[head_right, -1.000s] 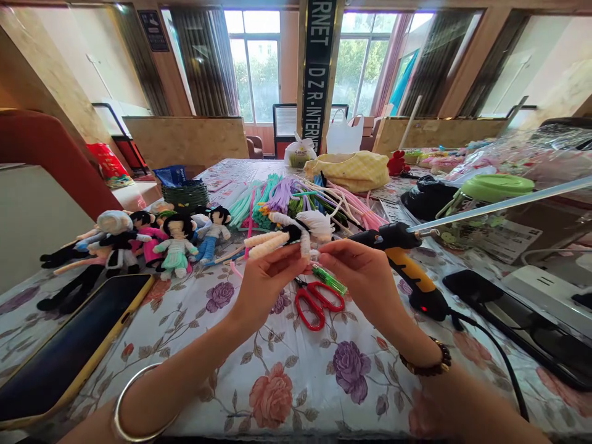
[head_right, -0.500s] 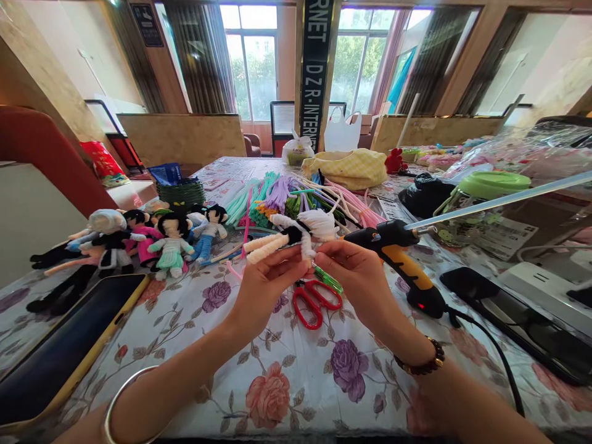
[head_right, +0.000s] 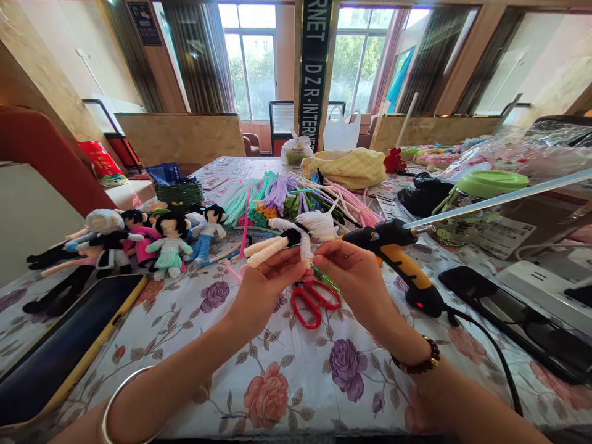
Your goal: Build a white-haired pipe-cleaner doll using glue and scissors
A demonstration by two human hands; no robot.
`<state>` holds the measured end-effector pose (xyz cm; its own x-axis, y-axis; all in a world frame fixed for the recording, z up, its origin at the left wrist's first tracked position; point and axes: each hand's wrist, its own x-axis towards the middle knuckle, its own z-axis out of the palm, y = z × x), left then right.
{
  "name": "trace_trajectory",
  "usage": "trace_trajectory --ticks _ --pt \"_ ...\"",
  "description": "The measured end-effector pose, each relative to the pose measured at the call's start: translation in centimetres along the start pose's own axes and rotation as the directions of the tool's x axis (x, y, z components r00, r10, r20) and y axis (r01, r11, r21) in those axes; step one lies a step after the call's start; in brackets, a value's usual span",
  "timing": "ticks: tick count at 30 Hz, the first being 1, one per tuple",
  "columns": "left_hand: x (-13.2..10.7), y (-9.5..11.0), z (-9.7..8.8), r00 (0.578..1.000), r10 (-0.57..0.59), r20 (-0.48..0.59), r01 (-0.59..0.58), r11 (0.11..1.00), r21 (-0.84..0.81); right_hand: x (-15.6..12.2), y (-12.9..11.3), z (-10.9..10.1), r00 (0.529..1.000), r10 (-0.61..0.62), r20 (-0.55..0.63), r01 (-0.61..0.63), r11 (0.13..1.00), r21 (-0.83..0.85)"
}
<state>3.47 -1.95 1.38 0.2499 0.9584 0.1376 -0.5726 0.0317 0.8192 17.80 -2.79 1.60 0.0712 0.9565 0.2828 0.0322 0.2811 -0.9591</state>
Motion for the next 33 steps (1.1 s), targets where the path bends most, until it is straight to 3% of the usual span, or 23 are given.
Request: trace_trajectory --ticks 15,21,27,33 --pt "-0.22 0.19 0.05 0.999 -0.032 0.002 0.032 0.998 -0.049 -0.05 0.31 0.23 0.996 0.058 0.071 -0.064 0.994 0.093" --pt "-0.09 0.35 -0.03 1.0 -0.023 0.015 0.022 1.0 0.021 0.16 0.16 0.21 0.996 0.063 0.069 -0.07 0.993 0.095" --pt "0.15 0.33 -0.35 0.999 0.027 0.035 -0.031 0.993 0.114 0.28 0.29 -0.24 0.968 0.133 0.214 -0.163 0.978 0.132" --pt "0.39 0.29 -0.7 0.993 0.096 0.075 -0.11 0.968 0.225 0.46 0.41 -0.52 0.955 0.178 0.237 -0.223 0.958 0.178"
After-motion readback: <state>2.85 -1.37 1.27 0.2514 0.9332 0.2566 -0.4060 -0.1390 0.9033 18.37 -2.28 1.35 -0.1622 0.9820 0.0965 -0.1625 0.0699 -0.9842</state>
